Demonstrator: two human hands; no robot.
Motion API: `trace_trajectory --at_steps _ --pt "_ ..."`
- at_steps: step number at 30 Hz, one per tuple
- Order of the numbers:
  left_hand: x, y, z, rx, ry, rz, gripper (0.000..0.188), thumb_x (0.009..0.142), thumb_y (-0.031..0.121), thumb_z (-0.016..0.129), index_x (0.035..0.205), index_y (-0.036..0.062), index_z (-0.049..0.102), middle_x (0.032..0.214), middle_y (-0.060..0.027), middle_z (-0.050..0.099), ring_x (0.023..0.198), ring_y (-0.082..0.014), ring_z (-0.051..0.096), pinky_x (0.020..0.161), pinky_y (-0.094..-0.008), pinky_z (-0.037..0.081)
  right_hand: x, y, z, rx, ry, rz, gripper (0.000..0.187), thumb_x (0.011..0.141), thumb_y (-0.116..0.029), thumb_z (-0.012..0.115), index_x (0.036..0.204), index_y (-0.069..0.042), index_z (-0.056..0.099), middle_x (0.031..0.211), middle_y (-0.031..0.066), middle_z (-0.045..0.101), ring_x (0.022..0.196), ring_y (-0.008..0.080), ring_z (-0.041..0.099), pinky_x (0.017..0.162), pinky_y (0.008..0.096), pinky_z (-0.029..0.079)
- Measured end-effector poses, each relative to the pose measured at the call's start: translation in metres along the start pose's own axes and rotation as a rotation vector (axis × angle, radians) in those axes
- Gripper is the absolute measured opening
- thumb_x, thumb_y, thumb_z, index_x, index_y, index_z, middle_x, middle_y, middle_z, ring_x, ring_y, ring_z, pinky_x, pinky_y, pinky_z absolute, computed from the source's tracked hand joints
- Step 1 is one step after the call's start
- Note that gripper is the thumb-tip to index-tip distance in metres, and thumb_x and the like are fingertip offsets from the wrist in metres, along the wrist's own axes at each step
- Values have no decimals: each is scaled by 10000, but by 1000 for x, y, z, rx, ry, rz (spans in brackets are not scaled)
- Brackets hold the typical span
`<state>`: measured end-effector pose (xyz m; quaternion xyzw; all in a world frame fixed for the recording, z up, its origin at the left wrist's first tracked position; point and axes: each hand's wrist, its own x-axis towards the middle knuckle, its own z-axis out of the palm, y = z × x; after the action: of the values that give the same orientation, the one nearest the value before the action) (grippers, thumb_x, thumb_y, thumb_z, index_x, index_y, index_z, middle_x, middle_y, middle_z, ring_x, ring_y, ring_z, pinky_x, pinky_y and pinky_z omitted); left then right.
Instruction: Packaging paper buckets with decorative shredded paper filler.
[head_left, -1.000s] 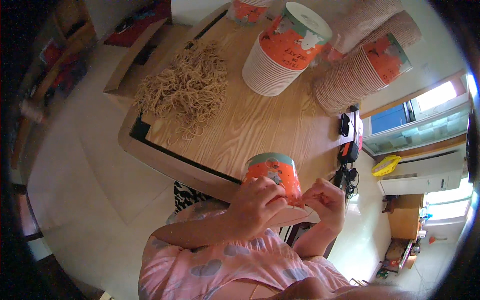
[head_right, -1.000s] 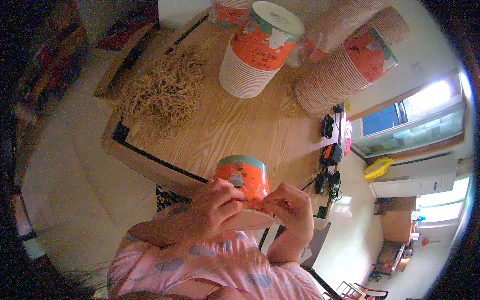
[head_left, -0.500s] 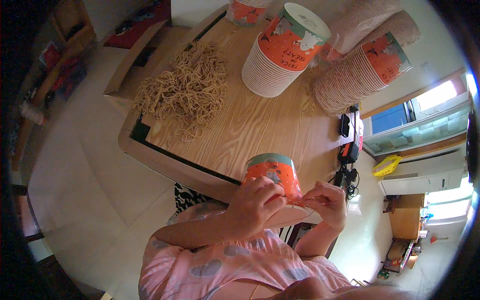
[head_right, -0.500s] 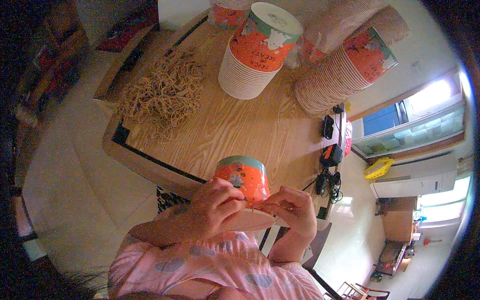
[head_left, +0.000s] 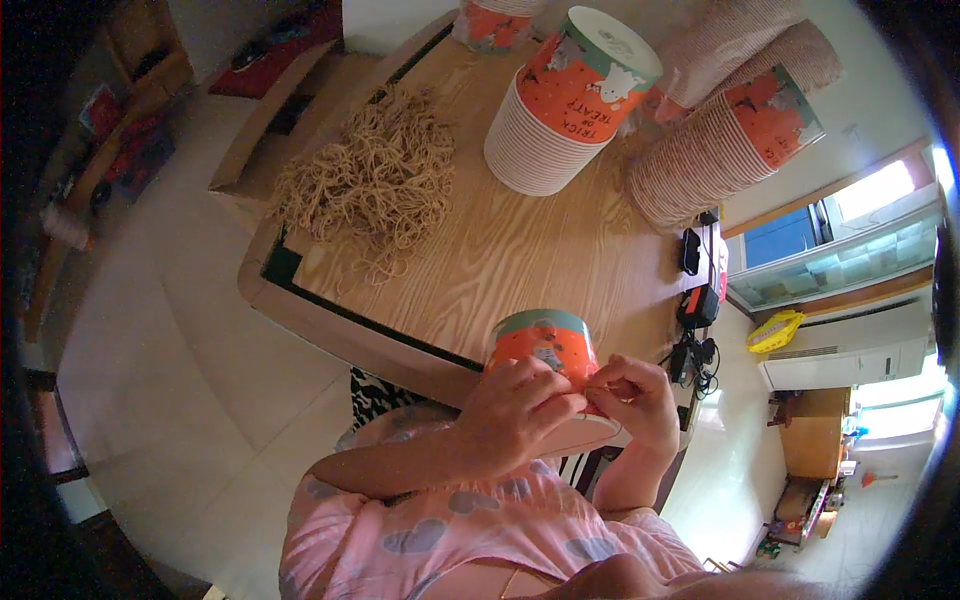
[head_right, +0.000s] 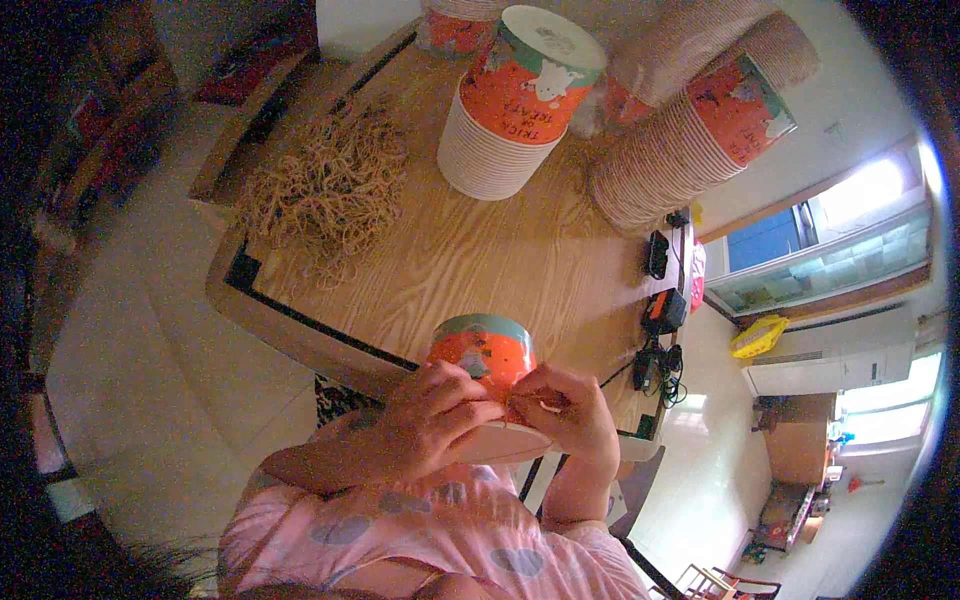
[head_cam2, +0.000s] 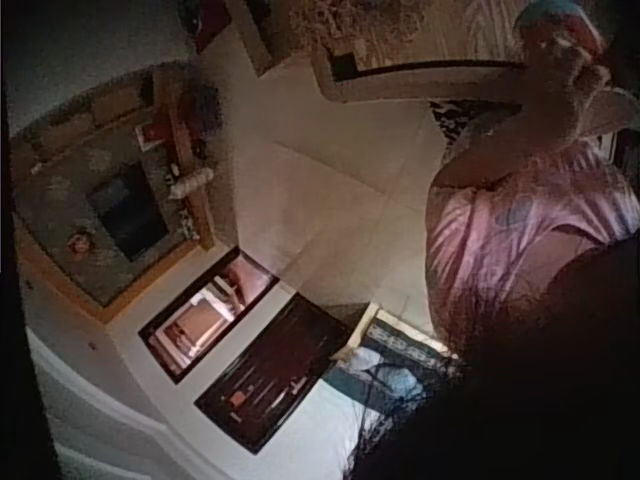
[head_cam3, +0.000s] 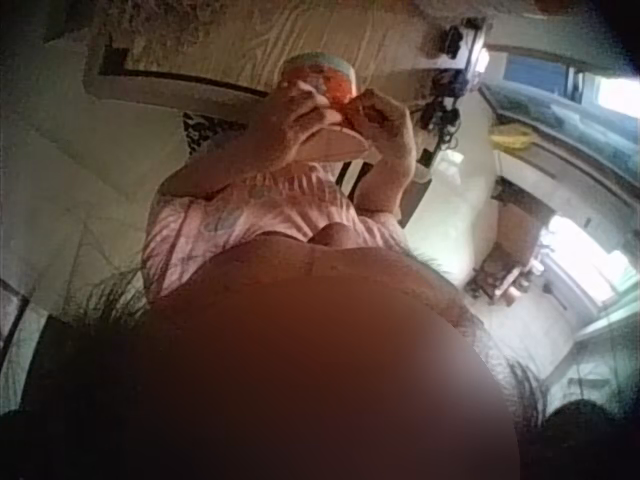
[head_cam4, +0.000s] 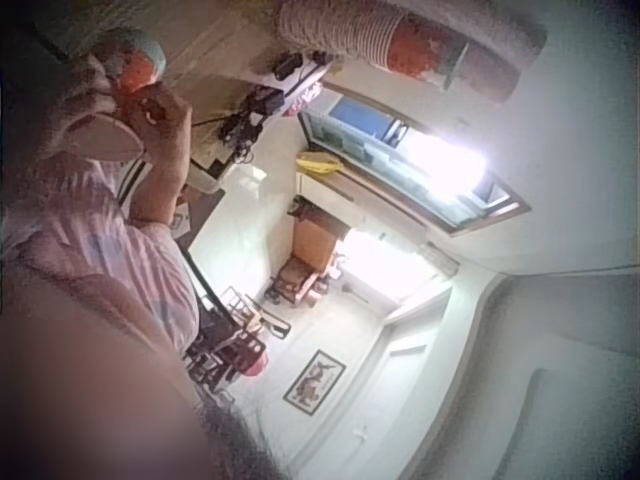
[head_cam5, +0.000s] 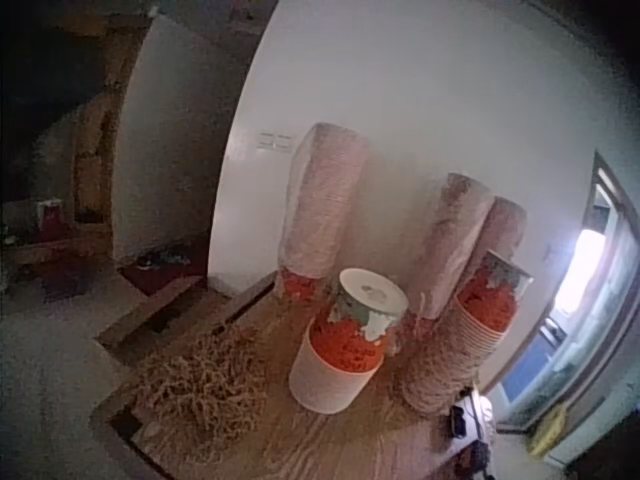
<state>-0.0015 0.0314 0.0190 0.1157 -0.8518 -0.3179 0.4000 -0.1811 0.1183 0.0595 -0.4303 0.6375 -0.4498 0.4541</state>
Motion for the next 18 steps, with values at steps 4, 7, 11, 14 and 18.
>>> trace_trajectory --at_steps 4,7,11,14,18 --pt "3 2 -2 -3 -22 10 179 691 160 610 865 119 607 913 -28 543 873 -211 515 742 -362 435 1 -6 -1 20 -39 35 64 787 24 634 841 24 598 822 48 621 788 94 599 680 227 499" --pt "2 2 -2 -20 -30 0 194 693 166 614 881 118 604 903 -36 535 884 -220 510 746 -368 435 1 -5 -1 -13 -44 -12 51 800 6 634 831 21 597 820 47 619 770 89 595 665 222 492" --pt "2 -3 -1 -70 -62 -7 208 692 166 617 889 102 604 915 -56 523 905 -242 504 770 -380 438 0 -10 7 -54 34 -65 61 751 64 618 799 34 596 772 54 586 724 94 566 629 212 450" --pt "3 -2 -1 -59 -46 -17 223 686 157 620 898 90 599 937 -64 521 908 -257 506 777 -393 437 1 -12 8 -126 109 -129 84 711 108 605 767 46 593 720 51 551 654 94 526 585 207 409" --pt "4 -12 -1 -63 -40 -21 258 679 129 622 933 89 600 940 -63 522 919 -264 510 791 -400 442 4 -7 6 -86 164 -43 70 760 14 656 818 -12 627 679 -11 556 611 55 511 540 195 402"
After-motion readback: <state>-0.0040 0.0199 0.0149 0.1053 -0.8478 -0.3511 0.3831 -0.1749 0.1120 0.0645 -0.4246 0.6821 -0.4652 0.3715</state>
